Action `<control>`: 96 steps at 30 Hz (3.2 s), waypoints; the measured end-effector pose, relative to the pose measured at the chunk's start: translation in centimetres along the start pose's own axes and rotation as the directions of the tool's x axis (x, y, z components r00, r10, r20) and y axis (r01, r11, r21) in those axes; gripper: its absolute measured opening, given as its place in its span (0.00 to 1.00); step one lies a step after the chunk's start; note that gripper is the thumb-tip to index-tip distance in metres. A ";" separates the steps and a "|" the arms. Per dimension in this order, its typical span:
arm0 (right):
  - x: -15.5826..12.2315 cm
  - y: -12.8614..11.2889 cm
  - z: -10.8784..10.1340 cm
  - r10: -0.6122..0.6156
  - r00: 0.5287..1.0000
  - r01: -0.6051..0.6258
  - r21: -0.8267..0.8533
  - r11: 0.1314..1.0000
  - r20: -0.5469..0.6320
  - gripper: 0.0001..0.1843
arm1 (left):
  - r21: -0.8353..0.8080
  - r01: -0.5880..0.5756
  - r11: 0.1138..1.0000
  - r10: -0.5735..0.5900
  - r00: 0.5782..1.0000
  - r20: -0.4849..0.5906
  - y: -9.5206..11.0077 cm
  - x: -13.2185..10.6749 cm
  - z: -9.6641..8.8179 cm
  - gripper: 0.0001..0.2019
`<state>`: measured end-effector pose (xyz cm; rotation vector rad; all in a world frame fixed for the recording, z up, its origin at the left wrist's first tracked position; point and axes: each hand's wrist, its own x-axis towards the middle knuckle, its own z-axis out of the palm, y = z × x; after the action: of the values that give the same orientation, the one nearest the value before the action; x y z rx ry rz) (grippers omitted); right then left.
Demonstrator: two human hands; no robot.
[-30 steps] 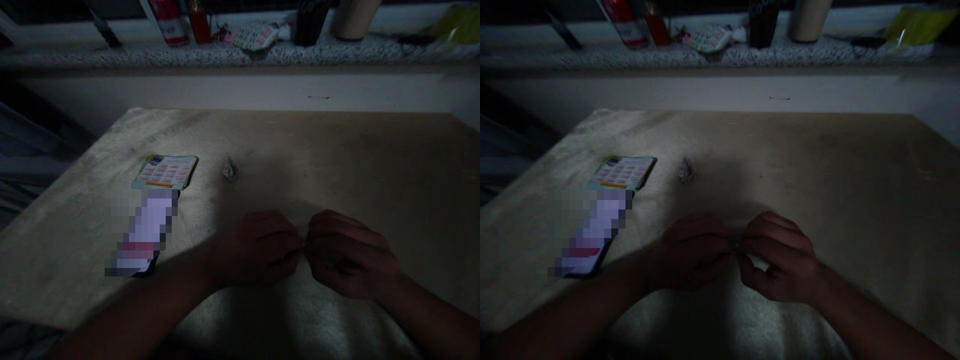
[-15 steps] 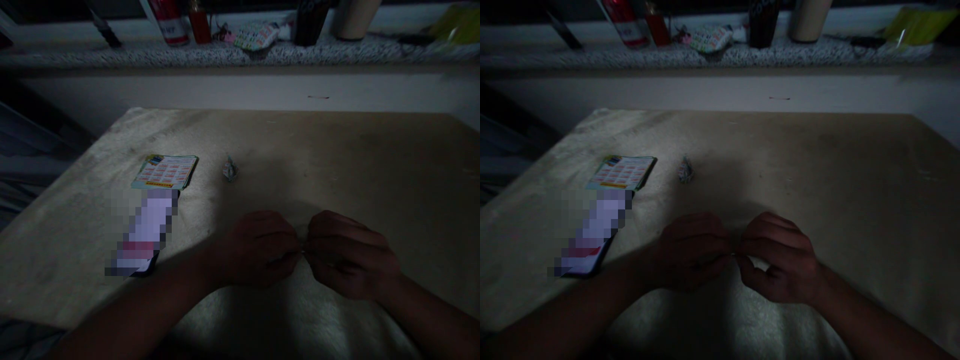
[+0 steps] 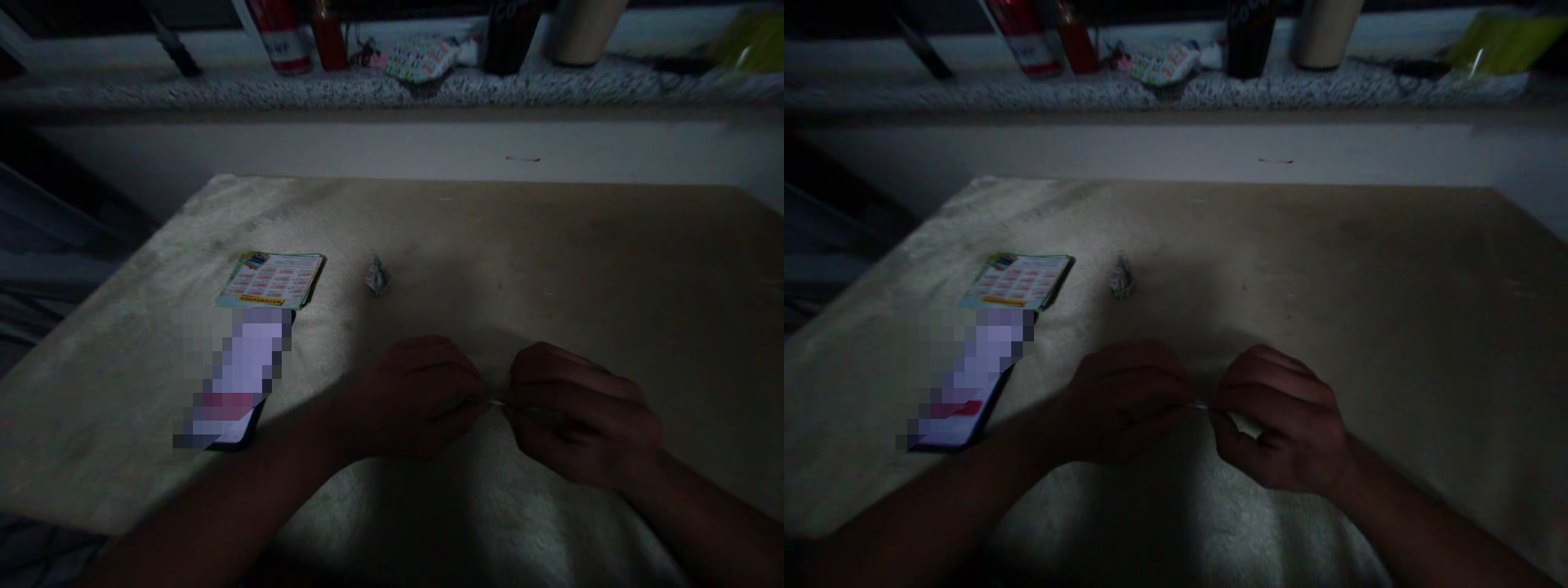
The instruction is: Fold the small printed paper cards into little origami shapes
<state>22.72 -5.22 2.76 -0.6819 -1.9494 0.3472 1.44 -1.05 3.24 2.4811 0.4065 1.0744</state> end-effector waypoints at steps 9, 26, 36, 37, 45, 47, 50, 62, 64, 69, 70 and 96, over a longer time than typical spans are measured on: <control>-0.1 0.0 -0.3 0.003 1.000 -0.004 -0.032 0.999 -0.022 0.13 | -0.043 0.024 0.999 -0.023 1.000 0.012 -0.1 -0.1 0.0 0.03; -0.4 0.3 -0.2 0.107 0.994 -0.107 0.030 0.994 0.003 0.13 | -0.067 0.085 0.994 -0.088 0.995 -0.040 -0.1 -0.4 0.3 0.02; 0.1 0.2 -0.1 0.061 0.998 -0.062 0.020 0.998 0.011 0.12 | -0.052 0.072 0.996 -0.075 0.996 -0.052 -0.2 -0.6 0.9 0.03; 0.1 0.2 -0.1 0.058 0.998 -0.058 0.009 0.998 0.004 0.12 | -0.047 0.056 0.997 -0.059 0.996 -0.066 -0.3 -0.6 0.9 0.03; -0.3 0.0 -0.3 0.083 0.996 -0.083 0.008 0.996 -0.015 0.12 | 0.061 -0.034 0.998 0.039 0.996 -0.083 0.0 -0.7 0.8 0.05; -0.4 -0.2 -0.3 0.120 0.993 -0.120 -0.001 0.993 -0.014 0.13 | 0.142 -0.062 0.988 0.074 0.994 -0.079 0.3 -0.7 0.8 0.05; -0.4 -0.3 -0.3 0.152 0.988 -0.152 0.000 0.988 -0.013 0.12 | 0.191 -0.083 0.978 0.099 0.992 -0.077 0.5 -0.5 0.8 0.04; -0.4 -0.2 -0.1 0.178 0.984 -0.178 0.040 0.983 0.005 0.12 | 0.073 0.060 0.996 -0.056 0.997 -0.059 0.2 -0.9 1.1 0.05; -0.4 -0.2 -0.1 0.211 0.977 -0.211 0.061 0.976 0.005 0.12 | 0.041 0.065 0.997 -0.063 0.996 -0.062 0.2 -0.9 1.1 0.04; -1.0 0.1 0.2 0.352 0.935 -0.356 0.134 0.925 0.052 0.07 | -0.079 0.127 0.989 -0.129 0.991 -0.026 0.1 -0.7 0.9 0.07; -1.1 0.2 0.3 0.391 0.917 -0.398 0.147 0.905 0.077 0.05 | -0.102 0.157 0.982 -0.160 0.987 -0.025 0.1 -0.6 0.9 0.07; -0.6 -0.1 0.1 0.748 0.596 -0.777 0.447 0.444 0.293 0.06 | -0.289 0.377 0.880 -0.406 0.913 -0.047 0.3 -0.6 1.4 0.05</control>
<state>22.77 -5.62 2.31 -1.1519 -1.3336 1.4479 2.13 -1.88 2.11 1.9896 0.7074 1.0145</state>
